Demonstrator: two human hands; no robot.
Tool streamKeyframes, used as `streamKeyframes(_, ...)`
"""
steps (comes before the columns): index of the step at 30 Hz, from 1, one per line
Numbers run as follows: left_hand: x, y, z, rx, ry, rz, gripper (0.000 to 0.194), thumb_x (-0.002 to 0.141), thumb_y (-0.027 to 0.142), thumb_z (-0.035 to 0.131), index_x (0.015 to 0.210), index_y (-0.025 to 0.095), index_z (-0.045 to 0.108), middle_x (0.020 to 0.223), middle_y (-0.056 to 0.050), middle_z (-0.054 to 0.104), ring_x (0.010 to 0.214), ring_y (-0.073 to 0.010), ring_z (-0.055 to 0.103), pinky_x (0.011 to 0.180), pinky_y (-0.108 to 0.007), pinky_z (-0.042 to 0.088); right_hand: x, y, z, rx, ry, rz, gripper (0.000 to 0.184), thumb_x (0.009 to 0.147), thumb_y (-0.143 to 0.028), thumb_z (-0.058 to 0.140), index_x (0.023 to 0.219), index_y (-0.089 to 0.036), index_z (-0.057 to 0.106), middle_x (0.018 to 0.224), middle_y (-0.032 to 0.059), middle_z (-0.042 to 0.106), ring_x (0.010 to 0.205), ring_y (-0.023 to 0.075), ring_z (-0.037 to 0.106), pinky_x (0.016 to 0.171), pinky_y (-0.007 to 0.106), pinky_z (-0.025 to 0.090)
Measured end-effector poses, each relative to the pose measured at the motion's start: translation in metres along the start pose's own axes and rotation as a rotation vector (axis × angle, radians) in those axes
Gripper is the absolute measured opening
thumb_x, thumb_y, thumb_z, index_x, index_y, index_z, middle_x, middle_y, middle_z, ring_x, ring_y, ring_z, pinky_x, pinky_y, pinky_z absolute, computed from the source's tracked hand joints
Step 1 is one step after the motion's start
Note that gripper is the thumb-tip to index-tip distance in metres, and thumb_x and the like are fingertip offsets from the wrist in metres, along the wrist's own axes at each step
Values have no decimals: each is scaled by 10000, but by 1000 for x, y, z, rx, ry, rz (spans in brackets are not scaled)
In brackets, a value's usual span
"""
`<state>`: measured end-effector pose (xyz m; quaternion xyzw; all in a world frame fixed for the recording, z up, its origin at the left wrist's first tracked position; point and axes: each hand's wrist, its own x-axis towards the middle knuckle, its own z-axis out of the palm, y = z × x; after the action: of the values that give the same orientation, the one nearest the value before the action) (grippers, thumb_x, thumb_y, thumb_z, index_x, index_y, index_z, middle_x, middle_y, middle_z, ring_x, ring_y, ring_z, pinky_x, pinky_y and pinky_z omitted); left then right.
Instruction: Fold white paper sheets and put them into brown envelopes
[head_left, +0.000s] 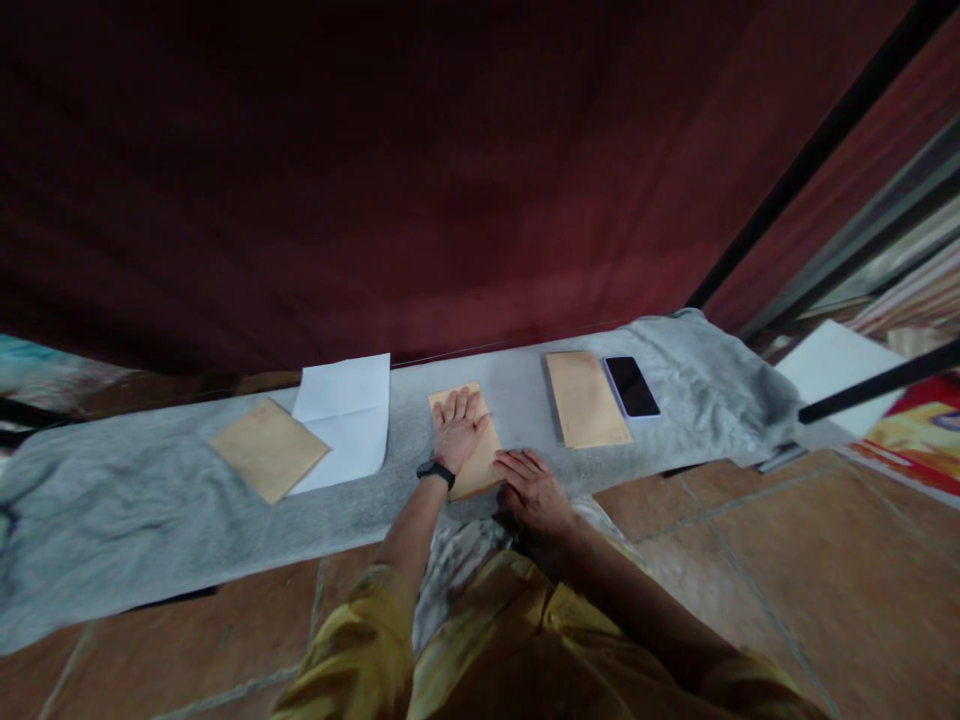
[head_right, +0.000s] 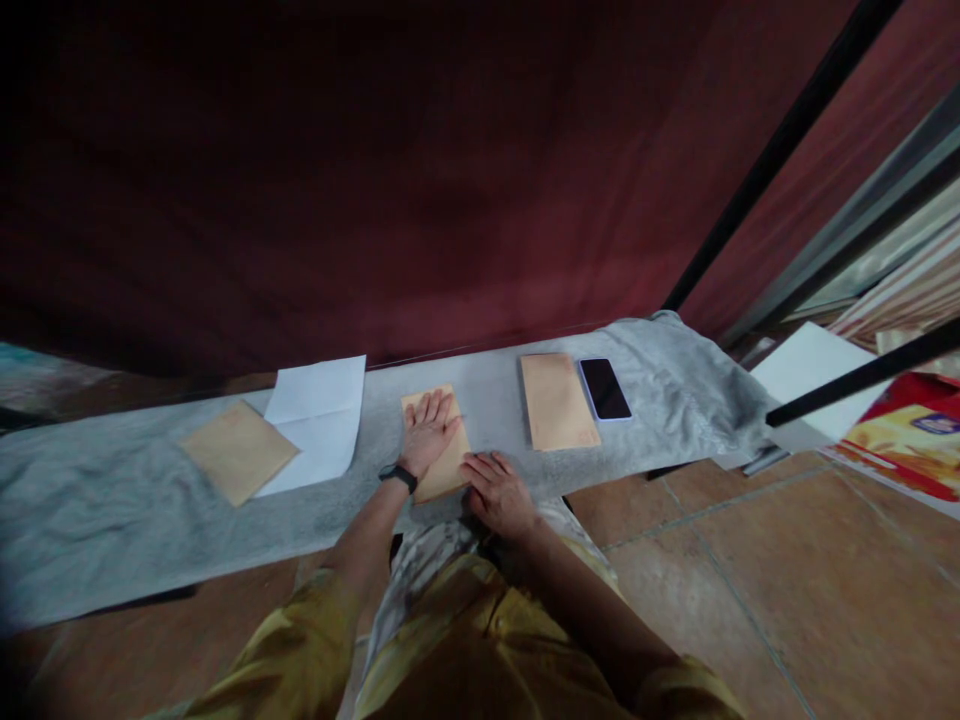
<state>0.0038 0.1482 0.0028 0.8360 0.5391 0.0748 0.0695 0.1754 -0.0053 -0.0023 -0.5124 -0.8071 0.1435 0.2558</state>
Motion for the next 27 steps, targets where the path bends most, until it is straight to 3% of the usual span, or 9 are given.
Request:
streamKeyframes(5, -19, -2, 0, -28, -27, 132, 576, 1034, 374, 311, 1588, 219, 347, 1650, -65, 355, 1555, -241, 244, 1277, -494, 164, 2, 0, 3, 9, 25, 8, 480, 938, -186, 548, 1414, -237, 576, 1497, 79, 570, 1366, 238, 519, 1215, 503, 323)
streamKeyframes(12, -64, -1, 3, -92, -56, 242, 563, 1047, 364, 304, 1579, 186, 358, 1647, -72, 361, 1548, -213, 265, 1275, -448, 210, 2, 3, 10, 24, 29, 32, 388, 1022, -261, 488, 1395, -263, 593, 1471, 56, 596, 1358, 225, 525, 1216, 494, 315)
streamKeyframes(18, -99, -1, -8, -242, -56, 254, 490, 1049, 388, 350, 1492, 236, 493, 1580, -51, 479, 1485, -174, 393, 1242, -421, 314, 7, 2, 14, 51, 83, 74, 309, 1032, -236, 474, 1273, -274, 663, 1375, 45, 664, 1280, 221, 579, 1159, 480, 366)
streamKeyframes(23, -122, -1, -9, -363, 63, 210, 409, 1033, 326, 417, 1387, 217, 591, 1469, -75, 598, 1410, -196, 497, 1200, -456, 398, 15, 1, 12, 50, 90, 127, 240, 1023, -216, 493, 1130, -263, 703, 1255, 54, 718, 1167, 233, 626, 1067, 447, 423)
streamKeyframes(27, -129, 7, 1, -322, 183, 139, 411, 1031, 212, 359, 1356, 205, 610, 1430, -75, 627, 1377, -193, 531, 1167, -443, 445, 15, -6, 11, -13, 103, 121, 280, 1025, -183, 465, 1190, -240, 684, 1282, 70, 704, 1182, 232, 620, 1086, 456, 424)
